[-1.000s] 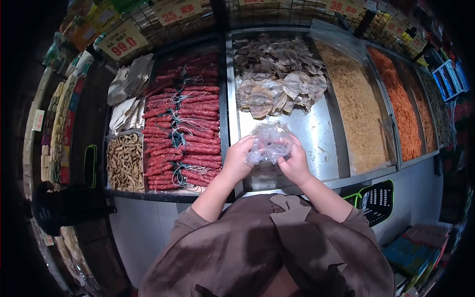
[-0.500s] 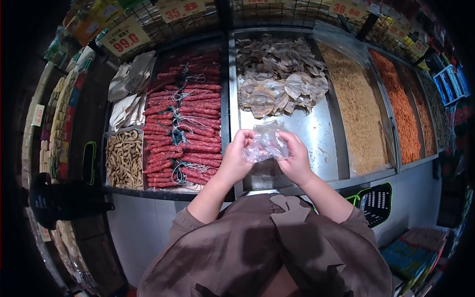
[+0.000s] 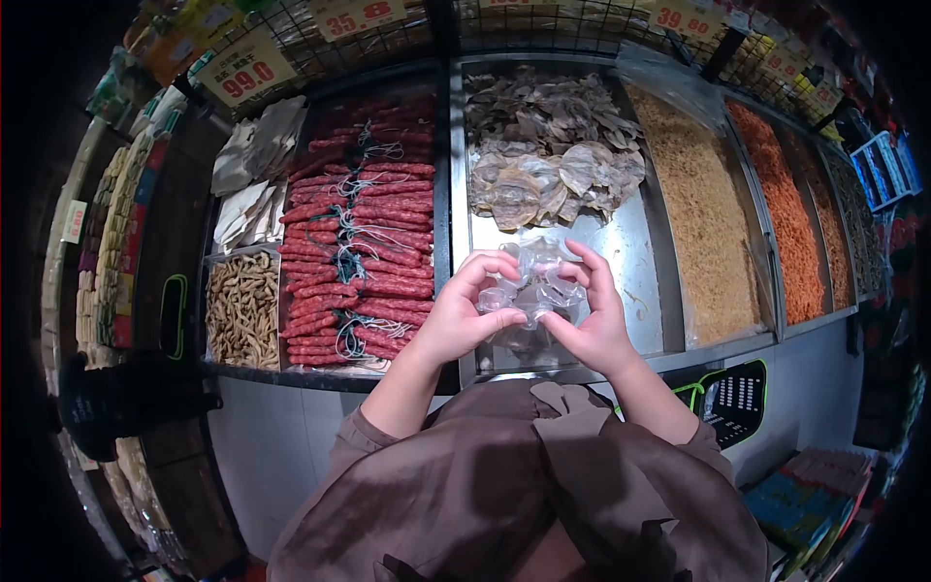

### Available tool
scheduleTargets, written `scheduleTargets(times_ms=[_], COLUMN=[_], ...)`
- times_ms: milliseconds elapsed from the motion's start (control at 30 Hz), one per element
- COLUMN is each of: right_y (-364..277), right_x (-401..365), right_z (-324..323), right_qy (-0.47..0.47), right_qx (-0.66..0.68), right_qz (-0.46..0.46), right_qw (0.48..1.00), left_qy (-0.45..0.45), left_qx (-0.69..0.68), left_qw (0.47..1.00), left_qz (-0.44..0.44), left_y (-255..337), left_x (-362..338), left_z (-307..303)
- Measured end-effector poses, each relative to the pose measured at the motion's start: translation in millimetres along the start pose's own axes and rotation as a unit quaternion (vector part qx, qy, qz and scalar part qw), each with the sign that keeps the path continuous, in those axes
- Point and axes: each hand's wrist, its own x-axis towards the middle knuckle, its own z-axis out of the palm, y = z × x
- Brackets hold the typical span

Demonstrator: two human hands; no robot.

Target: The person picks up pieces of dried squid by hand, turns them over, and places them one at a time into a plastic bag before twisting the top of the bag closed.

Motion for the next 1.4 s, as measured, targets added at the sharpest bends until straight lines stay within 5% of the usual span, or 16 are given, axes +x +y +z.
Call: scheduleTargets(times_ms=[33,67,133,167,233,367,500,733,800,933,1033,1200,1267,1367,1400], right_y=[-5,-12,-6,-4,-1,14,13,10,-4,12,29,15,12,19,22], right_x=[1,2,3,3,5,11,11,-5,-4,-2,-7,-7,-5,-10,-13], right_z=[-3,-8,-19,-23,-27,-16,6,17,20,12,10,4,2,-15,-19], right_qy=[-0.001,0.001,-0.020,-0.020,-0.063,-0.060,-0.061,-0.057,0.049,0.051,0.001,-0.050,0.023,0.040,0.056], right_qx=[0.000,-0.108,-0.247,-0.247,-0.302,-0.263,-0.304,-0.246,-0.044,-0.145,-0.255,-0.127,-0.063,-0.075,-0.073], right_qz=[0.000,-0.027,-0.031,-0.031,-0.014,0.019,-0.141,-0.050,0.012,-0.008,-0.048,0.047,-0.003,0.034,0.043], right_qw=[1.000,0.994,0.968,0.968,0.951,0.963,0.940,0.966,0.998,0.988,0.966,0.990,0.998,0.996,0.995], left_qy=[0.033,0.033,0.012,0.012,-0.030,-0.032,-0.023,0.013,0.027,0.023,0.014,0.049,0.095,0.083,0.076], left_qx=[-0.148,-0.147,0.110,0.110,0.363,0.350,0.228,0.296,0.259,0.268,0.340,0.324,0.227,0.225,0.294], left_qw=[0.985,0.985,0.991,0.991,0.931,0.936,0.973,0.955,0.965,0.962,0.940,0.944,0.969,0.970,0.953], left_qz=[-0.086,-0.086,-0.082,-0.082,-0.020,0.020,0.000,0.020,-0.003,0.043,0.001,-0.028,-0.005,-0.032,0.019], left_y=[9,7,-2,-6,-10,-12,-17,-34,-28,-25,-18,-43,-49,-25,-21], left_x=[-1,-3,-9,-11,-12,-4,4,1,3,9,5,15,26,32,31], left_z=[3,-3,-19,-22,-25,-9,13,16,14,16,26,24,22,20,19])
